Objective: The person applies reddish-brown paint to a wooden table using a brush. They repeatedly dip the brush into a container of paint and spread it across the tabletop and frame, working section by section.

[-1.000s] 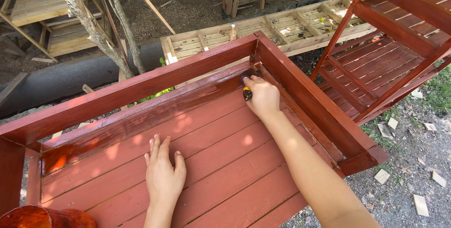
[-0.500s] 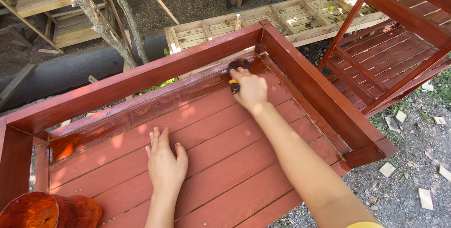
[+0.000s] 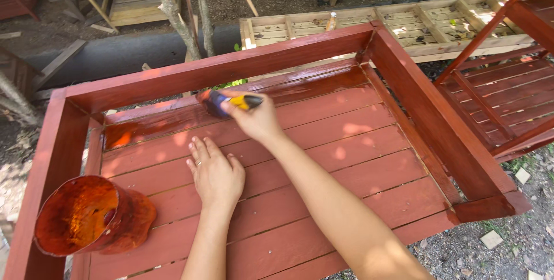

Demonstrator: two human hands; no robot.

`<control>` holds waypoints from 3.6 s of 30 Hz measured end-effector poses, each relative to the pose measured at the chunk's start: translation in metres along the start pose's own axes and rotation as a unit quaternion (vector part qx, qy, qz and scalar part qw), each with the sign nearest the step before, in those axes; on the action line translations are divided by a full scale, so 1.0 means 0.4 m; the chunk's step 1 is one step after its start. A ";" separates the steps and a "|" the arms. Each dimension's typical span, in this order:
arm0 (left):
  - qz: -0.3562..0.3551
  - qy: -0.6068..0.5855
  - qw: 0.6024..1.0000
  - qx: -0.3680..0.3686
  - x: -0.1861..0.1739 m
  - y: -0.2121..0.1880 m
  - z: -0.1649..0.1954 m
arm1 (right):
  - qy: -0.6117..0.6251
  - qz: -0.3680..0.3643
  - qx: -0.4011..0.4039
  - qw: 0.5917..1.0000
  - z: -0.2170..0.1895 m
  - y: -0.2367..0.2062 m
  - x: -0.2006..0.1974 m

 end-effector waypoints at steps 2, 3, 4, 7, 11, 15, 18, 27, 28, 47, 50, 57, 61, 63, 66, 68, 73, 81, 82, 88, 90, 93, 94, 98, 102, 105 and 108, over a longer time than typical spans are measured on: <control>0.002 -0.005 1.000 0.003 -0.005 0.002 -0.001 | 0.101 0.039 0.106 0.988 0.032 0.018 -0.014; -0.002 -0.005 1.000 0.003 -0.005 0.004 0.001 | 0.099 0.059 0.228 0.967 0.059 0.018 -0.052; -0.008 -0.005 1.000 0.003 -0.005 0.002 0.001 | 0.081 0.081 0.255 0.960 0.072 0.025 -0.101; -0.018 -0.012 1.000 0.013 -0.002 0.000 0.008 | -0.008 0.173 0.267 0.948 0.092 0.047 -0.297; -0.029 -0.015 0.999 0.018 0.004 0.002 0.016 | -0.126 0.240 0.143 0.952 0.053 0.091 -0.565; -0.036 -0.016 0.999 0.018 0.003 0.004 0.022 | -0.480 0.169 -0.102 0.855 -0.026 0.090 -0.598; -0.030 -0.017 0.999 0.016 -0.002 0.007 0.023 | -0.558 0.106 -0.078 0.820 -0.040 0.085 -0.483; -0.029 0.013 0.998 -0.047 -0.012 0.036 -0.033 | -0.366 -0.046 -0.122 0.921 -0.085 0.058 0.085; -0.026 0.015 0.998 -0.050 -0.012 0.040 -0.037 | -0.321 -0.045 -0.106 0.940 -0.085 0.063 0.137; -0.037 0.015 0.996 -0.081 -0.013 0.087 -0.062 | -0.041 -0.012 0.285 0.958 0.079 0.197 0.094; -0.027 0.008 0.998 -0.063 -0.004 0.075 -0.046 | -0.114 0.004 0.226 0.967 0.076 0.243 -0.075; -0.014 0.000 0.999 -0.039 0.007 0.062 -0.032 | -0.160 0.072 0.305 0.936 0.084 0.261 -0.416; 0.001 0.008 0.999 -0.038 0.004 0.066 -0.033 | -0.093 0.074 0.260 0.958 0.090 0.245 -0.374; -0.004 0.009 0.999 -0.044 0.004 0.070 -0.034 | -0.061 0.044 0.266 0.961 0.098 0.230 -0.267; 0.007 0.021 0.999 -0.046 0.004 0.079 -0.036 | -0.017 -0.017 0.244 0.970 0.105 0.218 -0.077; 0.014 0.028 0.998 -0.047 0.006 0.086 -0.039 | 0.003 -0.058 0.232 0.971 0.114 0.203 0.027; 0.018 0.030 0.998 -0.052 0.009 0.086 -0.045 | -0.027 -0.150 0.209 0.966 0.123 0.196 0.020; -0.003 0.016 0.999 -0.040 0.005 0.066 -0.043 | -0.152 0.023 0.287 0.946 0.079 0.225 -0.454; -0.005 0.009 0.999 -0.039 0.004 0.061 -0.042 | -0.162 0.048 0.306 0.937 0.076 0.219 -0.496; -0.026 -0.007 0.999 -0.039 -0.004 0.048 -0.041 | -0.121 0.117 0.275 0.947 0.042 0.175 -0.509; -0.026 -0.013 0.999 -0.034 -0.007 0.044 -0.038 | -0.090 0.103 0.265 0.954 0.039 0.166 -0.442; -0.025 -0.019 0.999 -0.038 -0.010 0.046 -0.041 | -0.040 0.116 0.303 0.945 0.064 0.168 -0.296; -0.026 -0.019 0.999 -0.041 -0.011 0.047 -0.045 | -0.015 0.120 0.321 0.939 0.076 0.171 -0.241; -0.026 0.000 0.998 -0.059 -0.017 0.065 -0.066 | -0.008 0.076 0.349 0.934 0.090 0.182 -0.024; -0.023 0.017 0.995 -0.099 -0.018 0.084 -0.090 | 0.025 0.027 0.336 0.941 0.065 0.157 0.174; -0.017 0.026 0.990 -0.137 -0.021 0.103 -0.115 | 0.049 -0.012 0.283 0.958 0.054 0.123 0.324; 0.006 0.019 0.987 -0.160 -0.031 0.128 -0.137 | 0.016 -0.049 0.302 0.952 0.056 0.092 0.451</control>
Point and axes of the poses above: each hand's wrist, its own y-axis towards the middle knuckle, its own x-axis out of the palm, z = x × y, the point moved 3 cm from there along y, towards the middle knuckle, and after that the axes turned 6 degrees about z, right-handed, at the moved point
